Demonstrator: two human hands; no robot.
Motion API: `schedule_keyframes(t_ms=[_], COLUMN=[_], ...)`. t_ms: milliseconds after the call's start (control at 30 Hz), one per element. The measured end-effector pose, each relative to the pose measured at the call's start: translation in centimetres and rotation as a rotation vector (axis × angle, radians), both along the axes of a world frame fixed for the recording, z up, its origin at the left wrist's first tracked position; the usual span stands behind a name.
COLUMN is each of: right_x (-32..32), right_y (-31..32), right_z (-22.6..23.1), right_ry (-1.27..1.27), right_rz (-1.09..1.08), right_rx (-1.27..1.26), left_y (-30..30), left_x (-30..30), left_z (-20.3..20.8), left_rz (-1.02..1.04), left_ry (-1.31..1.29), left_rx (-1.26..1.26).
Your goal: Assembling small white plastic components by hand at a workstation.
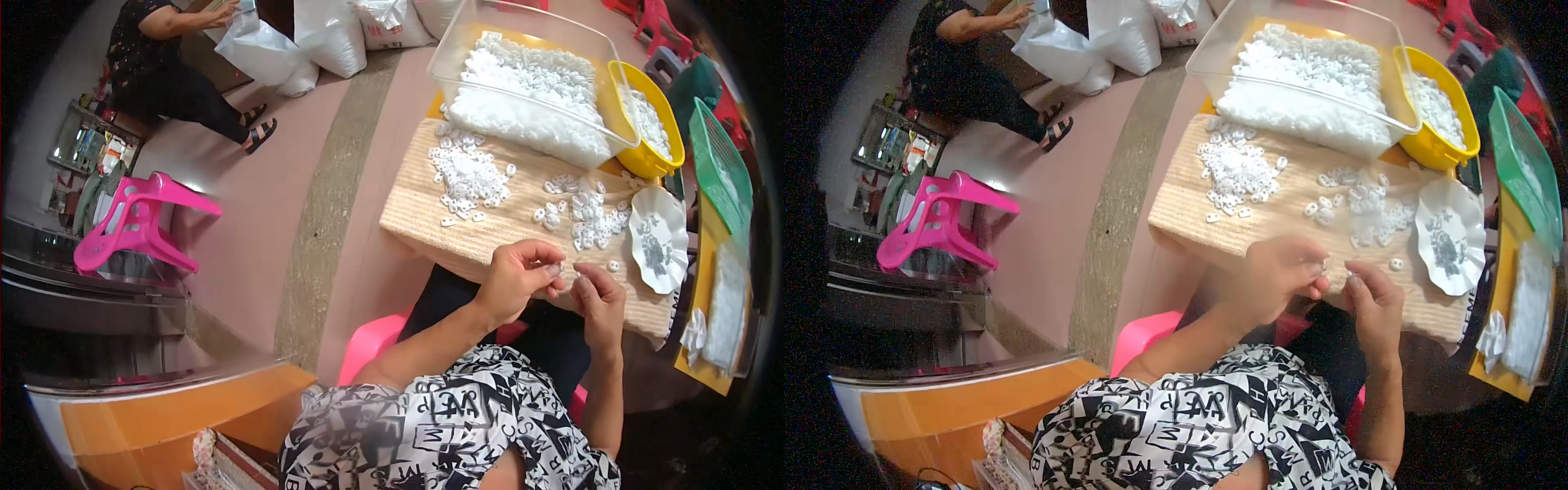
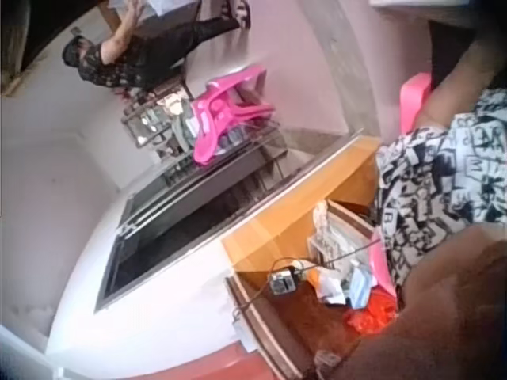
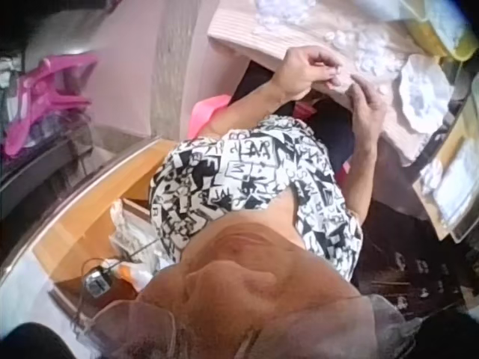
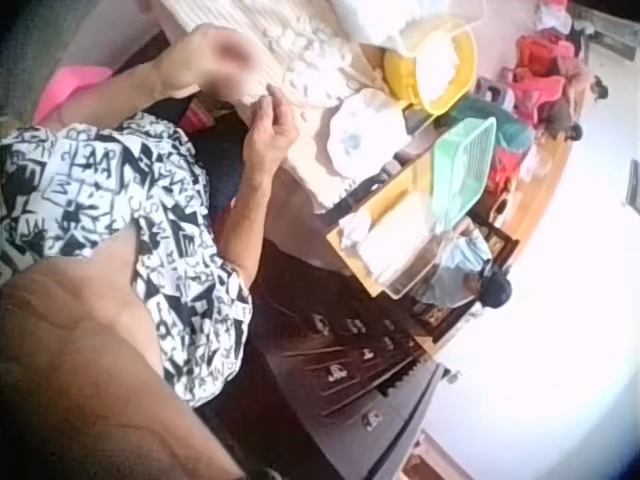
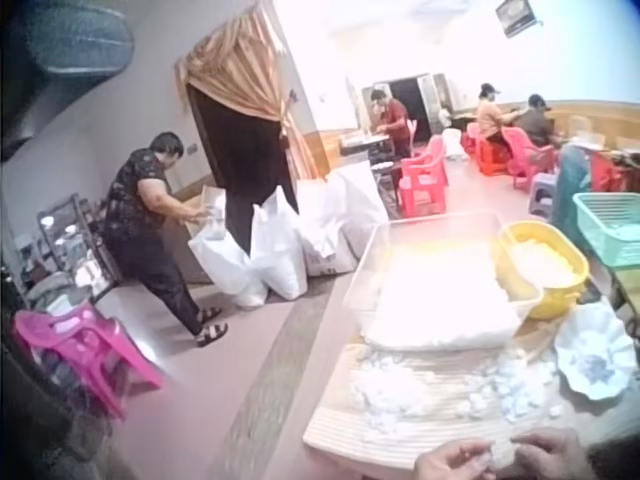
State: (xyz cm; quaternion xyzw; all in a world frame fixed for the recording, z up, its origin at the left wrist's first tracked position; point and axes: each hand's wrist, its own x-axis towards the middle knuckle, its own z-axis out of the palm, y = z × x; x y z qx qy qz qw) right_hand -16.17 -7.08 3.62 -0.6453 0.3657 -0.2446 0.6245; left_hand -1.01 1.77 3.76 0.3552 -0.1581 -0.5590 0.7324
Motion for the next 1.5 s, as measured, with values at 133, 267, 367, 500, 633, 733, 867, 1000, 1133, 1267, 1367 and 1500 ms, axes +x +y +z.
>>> schedule_keyframes(t_ms=[133, 267, 367, 500, 633, 733, 867, 1000, 1133, 1267, 1367, 1500], right_x=[-0.6, -1.2, -2.2, -2.2, -0.9, -1.2, -1.9, -2.0, -1.8, -1.6, -1.4, -1.4], right_y=[0.2, 0.2, 0.1, -1.0, -1.6, -1.6, -1.6, -1.1, -0.7, -0.4, -0.3, -0.3], right_z=[0.1, 0.7, 0.9, 1.0, 0.2, 0.7, 0.9, 0.8, 1.3, 1.6, 1.5, 1.6], right_ry=[-0.090, -0.127, -0.130, -0.069, -0.443, -0.461, -0.392, -0.369, -0.319, -0.286, -0.229, -0.203], right_rz=[-0.049, -0.114, -0.092, -0.025, 0.079, 0.061, -0.004, 0.014, 0.042, 0.096, 0.122, 0.072], right_rx=[0.136, 0.279, 0.273, 0.234, 0.607, 0.607, 0.579, 0.498, 0.464, 0.431, 0.405, 0.334], left_y=[0.4, 0.2, 0.4, 0.4, 0.6, -0.2, -0.5, -0.2, -0.2, -0.2, -0.3, -0.3], left_x=[-1.6, -2.8, -3.3, -3.2, -2.3, -2.2, -2.7, -2.9, -2.8, -2.8, -2.8, -2.7], left_z=[-0.2, -0.9, 0.2, -0.3, -0.3, -0.6, -0.9, -0.9, -1.1, -1.0, -1.2, -1.1], left_rz=[-0.021, -0.118, -0.151, -0.120, -0.069, -0.128, -0.133, -0.114, -0.106, -0.111, -0.094, -0.094], left_ry=[-0.047, -0.020, -0.128, -0.068, -0.036, -0.016, -0.021, -0.038, -0.058, -0.076, -0.071, -0.057], left_rx=[-0.055, -0.079, -0.017, 0.055, -0.024, -0.059, -0.052, -0.035, -0.019, -0.017, 0.001, -0.004])
